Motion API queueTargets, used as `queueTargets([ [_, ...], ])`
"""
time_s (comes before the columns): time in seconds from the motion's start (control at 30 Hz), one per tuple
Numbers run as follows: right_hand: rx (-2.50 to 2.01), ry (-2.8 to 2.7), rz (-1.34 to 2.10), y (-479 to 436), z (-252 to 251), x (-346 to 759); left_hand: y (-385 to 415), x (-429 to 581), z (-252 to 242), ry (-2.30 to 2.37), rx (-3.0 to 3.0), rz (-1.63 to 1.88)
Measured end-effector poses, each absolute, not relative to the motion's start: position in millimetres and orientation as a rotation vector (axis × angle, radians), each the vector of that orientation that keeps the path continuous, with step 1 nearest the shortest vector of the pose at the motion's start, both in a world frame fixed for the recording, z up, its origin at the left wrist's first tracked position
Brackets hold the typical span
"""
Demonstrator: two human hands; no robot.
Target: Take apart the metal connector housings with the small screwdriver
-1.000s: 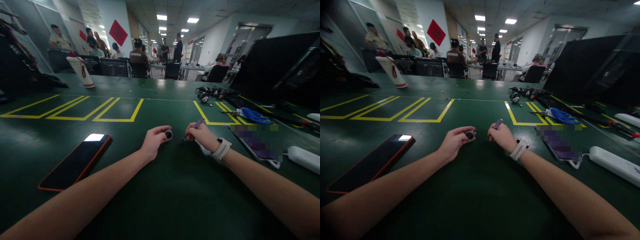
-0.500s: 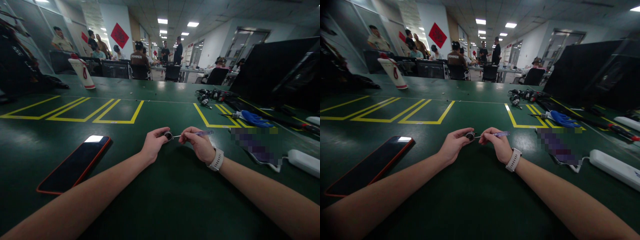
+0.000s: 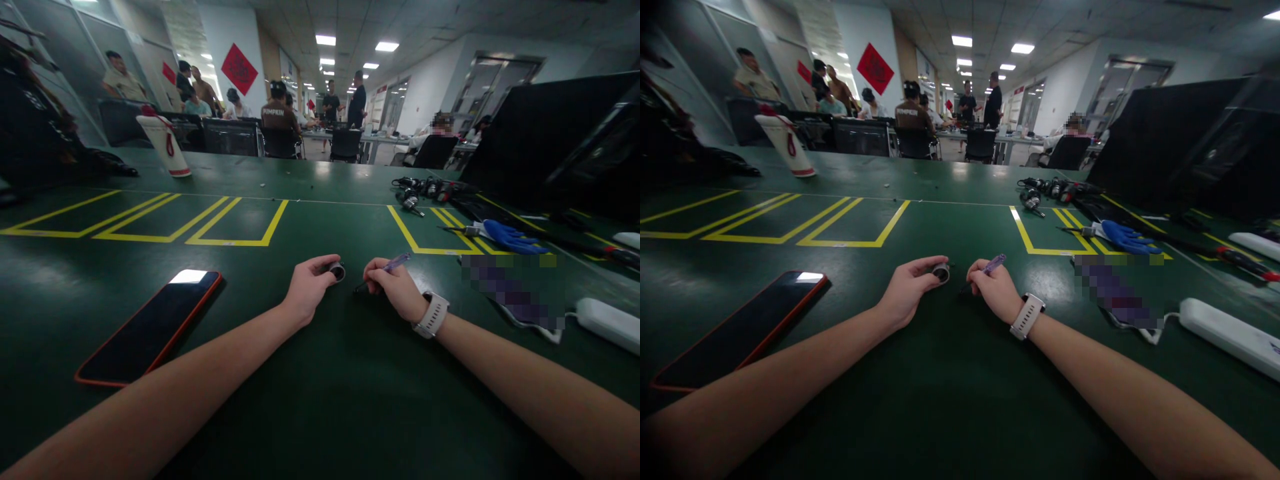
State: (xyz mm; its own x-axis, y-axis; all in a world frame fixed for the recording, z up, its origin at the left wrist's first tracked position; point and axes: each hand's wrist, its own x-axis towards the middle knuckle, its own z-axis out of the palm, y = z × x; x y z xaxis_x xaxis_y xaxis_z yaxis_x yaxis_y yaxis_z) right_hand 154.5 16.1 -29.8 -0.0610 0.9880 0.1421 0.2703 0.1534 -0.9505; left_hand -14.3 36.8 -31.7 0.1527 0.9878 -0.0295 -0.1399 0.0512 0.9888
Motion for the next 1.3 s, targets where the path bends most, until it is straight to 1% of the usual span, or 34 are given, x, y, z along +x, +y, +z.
queueTargets([
  [0.2, -1.249, -1.577, 1.043, 11.6, -24.1, 151.8, 34.6, -14.4, -28.9, 1.026, 1.173, 1.127],
  [0.6, -1.309, -1.589, 1.014, 13.8, -27.4, 153.4, 38.8, -16.2, -34.1, 1.003, 1.196, 1.093],
  [1.03, -1.293, -1.878, 0.828, 13.2, -27.1, 152.6, 41.1, -17.3, -38.1, 0.976, 1.210, 1.078],
  [1.3, -1.267, -1.761, 0.987, 19.2, -29.3, 156.3, 38.5, -15.4, -33.6, 1.004, 1.212, 1.075],
])
